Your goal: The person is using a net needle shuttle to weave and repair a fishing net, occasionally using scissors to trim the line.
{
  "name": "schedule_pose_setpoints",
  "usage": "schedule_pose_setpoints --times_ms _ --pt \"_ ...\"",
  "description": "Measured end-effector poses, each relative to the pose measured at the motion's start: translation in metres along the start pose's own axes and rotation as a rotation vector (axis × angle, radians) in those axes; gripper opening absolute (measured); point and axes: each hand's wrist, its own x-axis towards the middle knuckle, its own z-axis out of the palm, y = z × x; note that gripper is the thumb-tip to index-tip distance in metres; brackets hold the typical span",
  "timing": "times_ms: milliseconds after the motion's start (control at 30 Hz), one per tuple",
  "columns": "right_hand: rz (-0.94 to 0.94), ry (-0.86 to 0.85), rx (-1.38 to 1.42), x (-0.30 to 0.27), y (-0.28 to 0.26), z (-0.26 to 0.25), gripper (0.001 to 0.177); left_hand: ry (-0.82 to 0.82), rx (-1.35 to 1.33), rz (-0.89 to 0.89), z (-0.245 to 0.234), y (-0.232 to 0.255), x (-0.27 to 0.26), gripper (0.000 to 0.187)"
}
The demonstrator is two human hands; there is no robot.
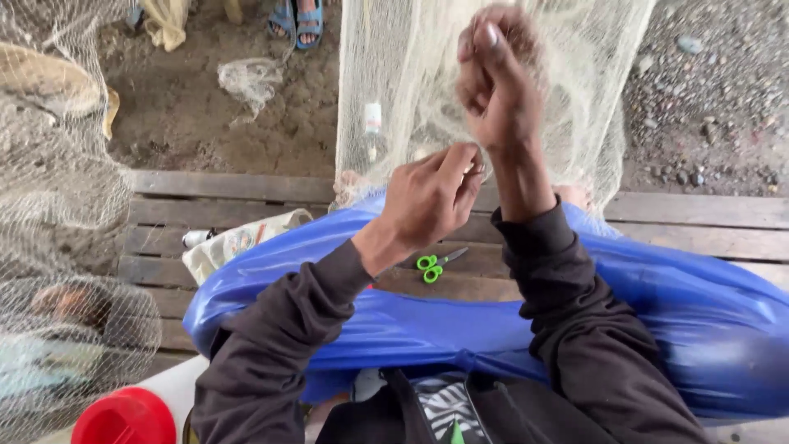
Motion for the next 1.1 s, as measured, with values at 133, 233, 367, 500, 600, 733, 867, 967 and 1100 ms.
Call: schedule_pose_setpoints --times_ms 133,233,367,500,600,733,867,967,1100 --pt "-0.081 -0.126 0.163 -0.005 0.008 -0.007 0.026 0.014 -0.031 0.029 -0.001 0.006 -0.002 0.011" --pt "-0.082 -0.068 0.166 -0.009 0.003 -0.005 0.023 0.022 -0.023 0.044 0.000 0.009 -0.004 0.010" --pt "-0.208 -0.012 0.198 -0.009 0.001 0.002 0.010 0.030 0.025 0.070 0.001 0.007 -0.006 0.011" --pt "-0.254 0.048 0.159 -0.016 0.010 0.005 0.017 0.068 -0.003 0.083 -0.007 0.005 -0.011 0.005" --pt "-0.287 0.115 0.138 -0.018 0.008 0.011 0.016 0.092 0.053 0.071 -0.012 0.001 -0.014 0.011" --pt "-0.315 0.141 0.195 -0.022 0.003 0.017 0.014 0.090 0.029 0.107 -0.012 0.008 -0.017 0.012" --pt "-0.398 0.203 0.131 -0.025 0.003 0.014 0.012 0.110 -0.036 0.137 -0.012 0.011 -0.018 0.013" --pt "-0.382 0.342 0.128 -0.023 0.006 0.008 0.014 0.120 -0.062 0.147 -0.017 0.012 -0.018 0.012" --pt "-0.356 0.222 0.072 -0.023 0.002 0.003 0.018 0.100 -0.053 0.146 -0.019 0.009 -0.019 0.012"
